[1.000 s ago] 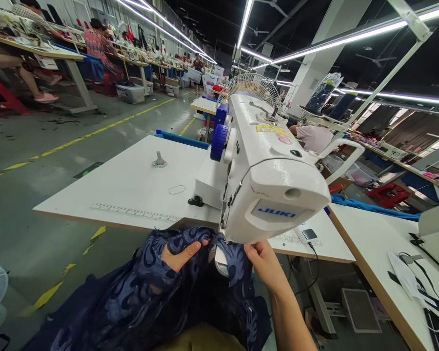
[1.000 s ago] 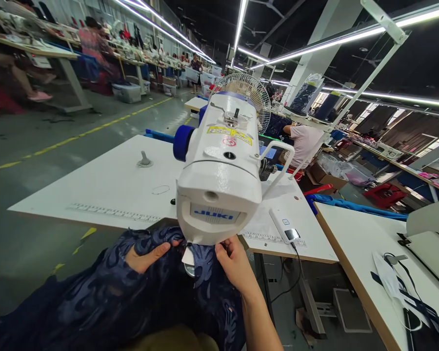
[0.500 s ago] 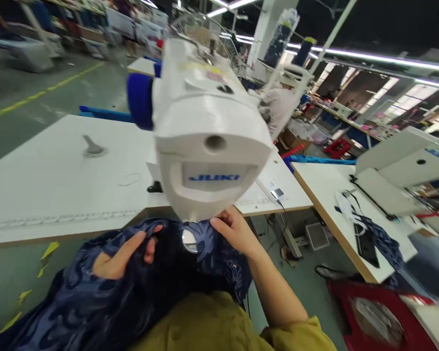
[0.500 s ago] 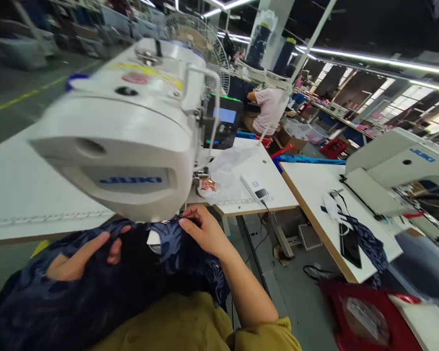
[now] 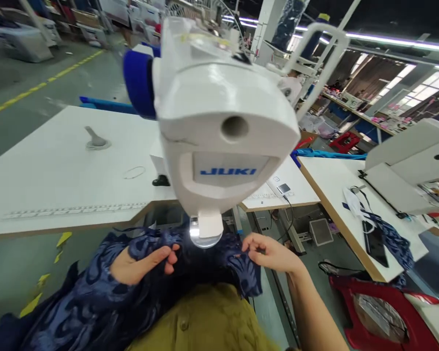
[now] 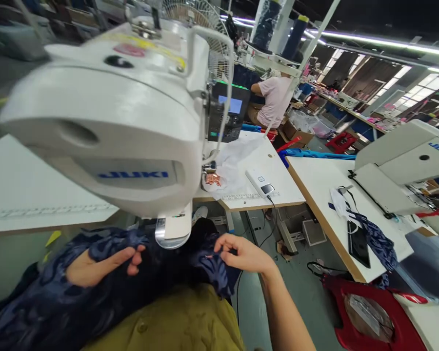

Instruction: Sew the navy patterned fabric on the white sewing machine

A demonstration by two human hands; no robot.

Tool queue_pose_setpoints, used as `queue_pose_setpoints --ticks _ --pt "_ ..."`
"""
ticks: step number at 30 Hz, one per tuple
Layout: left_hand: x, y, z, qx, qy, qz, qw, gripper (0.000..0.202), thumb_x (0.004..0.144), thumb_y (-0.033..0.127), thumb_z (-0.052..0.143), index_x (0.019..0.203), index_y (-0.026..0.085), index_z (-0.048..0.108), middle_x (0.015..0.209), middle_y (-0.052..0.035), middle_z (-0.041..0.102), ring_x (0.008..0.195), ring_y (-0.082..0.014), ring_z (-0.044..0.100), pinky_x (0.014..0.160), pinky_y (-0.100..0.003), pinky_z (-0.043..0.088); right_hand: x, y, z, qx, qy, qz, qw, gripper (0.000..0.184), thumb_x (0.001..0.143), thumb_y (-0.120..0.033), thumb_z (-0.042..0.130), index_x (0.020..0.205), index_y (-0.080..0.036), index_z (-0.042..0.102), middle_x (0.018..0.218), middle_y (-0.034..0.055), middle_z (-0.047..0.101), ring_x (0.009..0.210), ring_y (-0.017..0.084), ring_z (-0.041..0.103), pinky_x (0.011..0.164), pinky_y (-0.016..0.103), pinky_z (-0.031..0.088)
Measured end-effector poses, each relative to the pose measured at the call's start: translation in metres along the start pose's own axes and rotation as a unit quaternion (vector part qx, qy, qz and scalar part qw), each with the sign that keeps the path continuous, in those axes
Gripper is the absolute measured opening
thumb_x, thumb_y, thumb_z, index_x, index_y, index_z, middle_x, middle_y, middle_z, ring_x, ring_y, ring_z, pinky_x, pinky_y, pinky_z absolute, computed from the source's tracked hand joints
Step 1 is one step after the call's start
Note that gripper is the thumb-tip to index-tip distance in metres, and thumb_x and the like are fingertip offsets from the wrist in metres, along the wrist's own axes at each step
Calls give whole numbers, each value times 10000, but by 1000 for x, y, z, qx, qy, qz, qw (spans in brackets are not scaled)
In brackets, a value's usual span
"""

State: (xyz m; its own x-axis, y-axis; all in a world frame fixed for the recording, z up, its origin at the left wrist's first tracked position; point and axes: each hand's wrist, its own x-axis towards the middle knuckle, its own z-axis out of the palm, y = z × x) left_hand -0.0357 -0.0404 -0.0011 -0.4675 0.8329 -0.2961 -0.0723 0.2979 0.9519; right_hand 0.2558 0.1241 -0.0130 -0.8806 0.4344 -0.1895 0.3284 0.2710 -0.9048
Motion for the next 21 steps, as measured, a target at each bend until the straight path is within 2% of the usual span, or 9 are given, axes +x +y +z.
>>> queue_pose_setpoints --ticks 2,4,6,8,10,12,16,19,21 --pt "-1 3 3 0 -58 -12 998 273 634 460 762 542 204 745 465 -42 684 444 -159 643 532 -237 559 -4 23 1 -106 -26 76 991 209 848 -152 538 1017 -208 647 666 -37 552 601 127 507 590 238 383" --pt "-3 2 8 -4 -104 -39 994 271 639 449 763 536 199 743 466 -44 686 433 -147 637 487 -212 519 -2 31 9 -183 18 92 979 166 837 -188 582 966 -201 686 791 29 652 729 188 603 685 291 444" --pt "-4 0 14 -8 -142 -63 988 281 632 443 777 521 190 730 460 -39 678 412 -136 624 444 -199 479 8 21 21 -178 73 41 980 216 909 -256 527 1047 -212 687 1021 81 692 953 238 635 852 344 460" --pt "-7 -2 22 -21 -177 -72 981 286 613 427 802 502 180 710 459 -27 666 394 -125 607 421 -191 452 24 -1 36 -101 85 -27 991 341 994 -312 386 1252 -238 595 1220 77 650 1128 222 591 974 347 426" --pt "-9 -5 28 -41 -201 -74 976 269 584 391 831 500 175 694 478 -10 664 383 -110 591 406 -181 423 42 -23 48 -51 38 -78 995 362 1008 -359 349 1245 -231 591 1146 57 668 1061 206 607 928 322 452" --pt "-10 -7 30 -38 -214 -74 973 251 583 357 838 504 172 688 465 4 646 374 -88 559 414 -171 402 57 -37 57 -30 -9 -101 994 343 990 -408 396 1072 -193 649 965 35 674 881 182 609 797 278 470" --pt "-10 -13 21 3 -194 -55 979 264 635 362 805 506 166 684 372 24 562 365 -63 486 444 -164 371 64 -49 57 -24 -46 -65 997 304 904 -448 569 782 -177 633 687 -33 565 648 114 502 595 208 382" --pt "-8 -14 10 -37 -133 -34 990 326 619 399 805 482 194 593 392 44 546 354 -74 458 422 -189 366 52 -63 47 -57 -49 -49 996 258 893 -431 595 809 -197 663 673 -40 587 618 110 518 565 209 358" --pt "-5 -8 6 -54 -102 17 993 365 631 416 789 472 223 523 401 52 528 366 -95 457 428 -218 384 44 -76 40 -70 -30 -60 995 230 907 -418 580 857 -218 682 740 -29 643 669 126 572 603 218 386"
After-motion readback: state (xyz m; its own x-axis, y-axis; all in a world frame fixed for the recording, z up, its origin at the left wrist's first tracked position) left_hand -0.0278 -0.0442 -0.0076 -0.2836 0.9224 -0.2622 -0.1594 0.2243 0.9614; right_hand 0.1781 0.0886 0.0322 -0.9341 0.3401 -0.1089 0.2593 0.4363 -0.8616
